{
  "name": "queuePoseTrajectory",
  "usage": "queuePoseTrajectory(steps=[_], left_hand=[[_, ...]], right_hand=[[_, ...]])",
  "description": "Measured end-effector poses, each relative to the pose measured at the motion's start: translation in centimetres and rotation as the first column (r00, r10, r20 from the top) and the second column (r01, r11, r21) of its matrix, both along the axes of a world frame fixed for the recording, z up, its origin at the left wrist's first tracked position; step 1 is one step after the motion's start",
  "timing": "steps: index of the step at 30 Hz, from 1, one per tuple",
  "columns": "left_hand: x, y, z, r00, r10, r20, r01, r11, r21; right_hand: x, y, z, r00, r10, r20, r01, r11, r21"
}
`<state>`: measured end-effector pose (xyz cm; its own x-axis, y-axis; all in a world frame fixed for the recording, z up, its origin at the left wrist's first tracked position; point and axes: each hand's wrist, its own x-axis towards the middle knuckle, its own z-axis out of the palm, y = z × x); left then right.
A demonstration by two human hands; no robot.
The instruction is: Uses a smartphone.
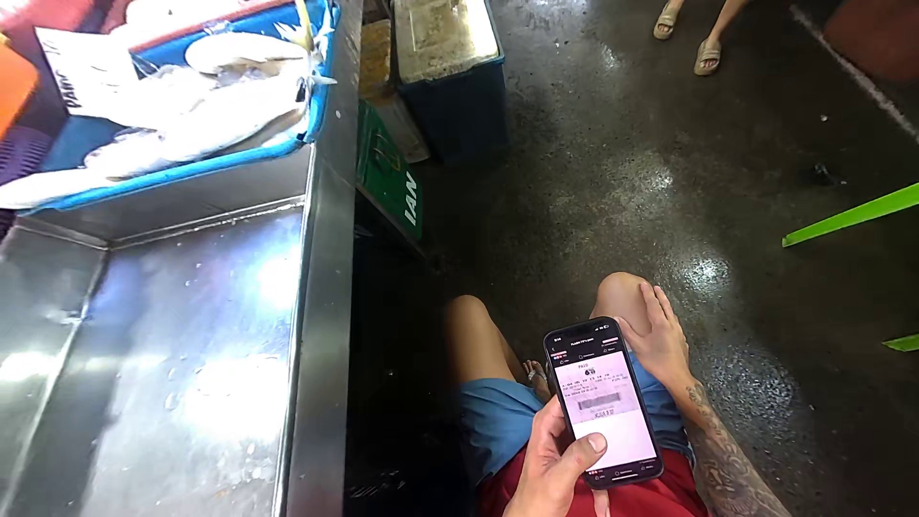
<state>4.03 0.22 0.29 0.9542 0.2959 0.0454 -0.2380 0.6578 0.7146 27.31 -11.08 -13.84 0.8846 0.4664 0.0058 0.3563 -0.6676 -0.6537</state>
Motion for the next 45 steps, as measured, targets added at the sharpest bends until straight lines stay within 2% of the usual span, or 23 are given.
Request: queuePoseTrajectory(steps=[8, 13, 24, 45], left_hand=[[0.25, 0.13, -0.06, 0.999, 0.019, -0.030, -0.019, 1.000, 0.002], [0.06, 0.07, 0.04, 1.000, -0.022, -0.017, 0.023, 0.996, 0.087], [0.14, -0.40, -0.07, 0.998, -0.052, -0.027, 0.053, 0.998, 0.016], [-0.21, -0.33, 0.36, 0.999, -0.050, -0.002, 0.050, 0.999, 0.011]], right_hand=[[0.24, -0.16, -0.30, 1.000, -0.007, 0.009, 0.007, 1.000, 0.010], [0.31, -0.20, -0.25, 1.000, 0.000, 0.016, 0.000, 1.000, 0.024], [0.26, -0.30, -0.23, 1.000, -0.012, 0.026, 0.012, 1.000, 0.016], [0.20, -0.24, 0.07, 1.000, -0.014, -0.003, 0.014, 1.000, 0.016]])
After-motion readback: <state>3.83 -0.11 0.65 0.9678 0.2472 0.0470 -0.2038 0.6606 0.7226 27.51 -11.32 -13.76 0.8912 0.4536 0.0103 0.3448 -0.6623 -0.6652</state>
